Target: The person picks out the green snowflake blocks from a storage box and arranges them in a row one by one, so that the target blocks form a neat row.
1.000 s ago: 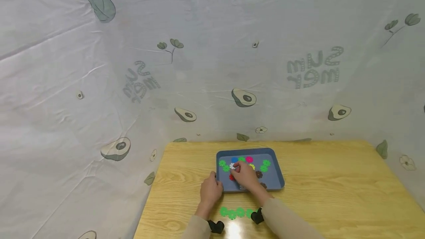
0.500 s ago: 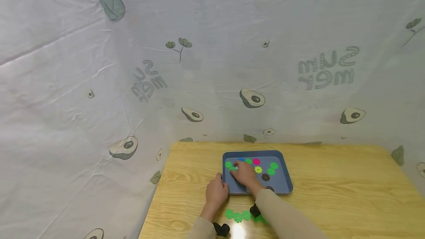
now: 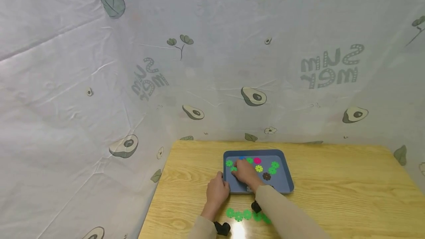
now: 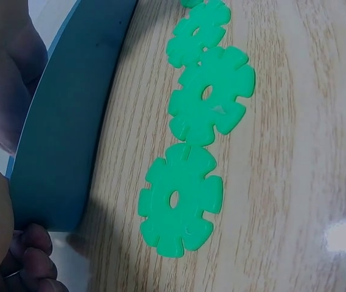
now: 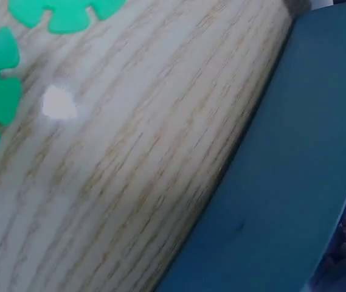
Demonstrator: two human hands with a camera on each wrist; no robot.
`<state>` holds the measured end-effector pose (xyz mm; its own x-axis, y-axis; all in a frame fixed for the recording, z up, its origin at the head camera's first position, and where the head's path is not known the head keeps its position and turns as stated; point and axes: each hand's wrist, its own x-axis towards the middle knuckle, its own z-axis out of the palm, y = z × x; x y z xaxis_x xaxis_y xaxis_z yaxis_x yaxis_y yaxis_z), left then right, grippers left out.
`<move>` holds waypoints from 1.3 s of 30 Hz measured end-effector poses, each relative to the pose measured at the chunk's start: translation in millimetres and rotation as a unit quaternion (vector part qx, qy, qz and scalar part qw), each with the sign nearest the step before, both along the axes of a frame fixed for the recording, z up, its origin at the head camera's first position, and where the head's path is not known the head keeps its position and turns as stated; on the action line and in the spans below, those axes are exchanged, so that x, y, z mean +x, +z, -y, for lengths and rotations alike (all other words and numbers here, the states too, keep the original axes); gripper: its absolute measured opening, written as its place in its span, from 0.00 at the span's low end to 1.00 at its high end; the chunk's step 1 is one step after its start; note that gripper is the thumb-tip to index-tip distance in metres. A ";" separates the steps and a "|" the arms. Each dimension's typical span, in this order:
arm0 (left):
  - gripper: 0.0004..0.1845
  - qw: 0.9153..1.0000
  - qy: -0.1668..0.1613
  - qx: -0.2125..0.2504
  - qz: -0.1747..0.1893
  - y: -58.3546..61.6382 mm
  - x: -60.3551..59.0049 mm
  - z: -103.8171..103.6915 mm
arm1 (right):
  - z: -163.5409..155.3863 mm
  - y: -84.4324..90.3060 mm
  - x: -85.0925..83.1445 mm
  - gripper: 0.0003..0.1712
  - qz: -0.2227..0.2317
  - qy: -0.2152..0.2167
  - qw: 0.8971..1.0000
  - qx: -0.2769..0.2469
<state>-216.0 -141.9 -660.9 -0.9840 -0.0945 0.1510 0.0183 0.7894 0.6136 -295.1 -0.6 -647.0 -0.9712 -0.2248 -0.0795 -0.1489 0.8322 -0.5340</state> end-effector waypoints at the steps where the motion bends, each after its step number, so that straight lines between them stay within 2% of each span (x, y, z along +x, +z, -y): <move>1: 0.12 1.000 0.001 -0.002 0.002 -0.5 0.2 -0.5 | -0.7 0.7 0.8 0.14 0.002 -0.002 1.000 -0.002; 3: 0.12 1.000 0.001 -0.003 0.000 -0.9 0.6 -1.1 | -2.3 2.0 3.0 0.13 0.003 -0.006 1.000 -0.018; 6: 0.12 1.000 0.003 -0.007 -0.003 -0.6 0.9 -1.1 | -5.1 5.3 8.8 0.11 0.006 -0.016 0.997 -0.077; 11: 0.12 1.000 0.004 -0.016 -0.008 2.2 0.2 -0.5 | -15.8 13.3 23.0 0.10 0.024 -0.043 0.982 -0.184; 19: 0.14 1.000 0.002 -0.016 -0.004 6.5 -0.5 -0.5 | -44.5 26.8 48.3 0.10 0.019 -0.073 0.965 -0.252; 24: 0.14 1.000 -0.004 -0.008 0.010 2.9 0.1 -2.6 | -70.6 27.5 75.9 0.09 0.030 -0.090 0.948 -0.304; 27: 0.14 1.000 -0.003 -0.006 0.017 0.3 0.1 -1.7 | -84.2 24.4 91.8 0.09 0.042 -0.099 0.941 -0.322; 32: 0.15 1.000 -0.003 -0.004 0.021 1.6 0.5 -1.7 | -104.2 18.4 116.5 0.10 0.053 -0.127 0.938 -0.318; 39: 0.16 0.999 0.001 -0.006 0.033 3.1 -0.3 -2.9 | -130.1 8.7 147.3 0.12 0.069 -0.165 0.952 -0.247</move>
<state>-216.3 -139.0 -657.8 -0.9917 -0.0946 0.0875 -0.0226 0.7964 0.6044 -147.7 129.6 -638.4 -0.9833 0.0467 -0.1758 0.1772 0.4629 -0.8685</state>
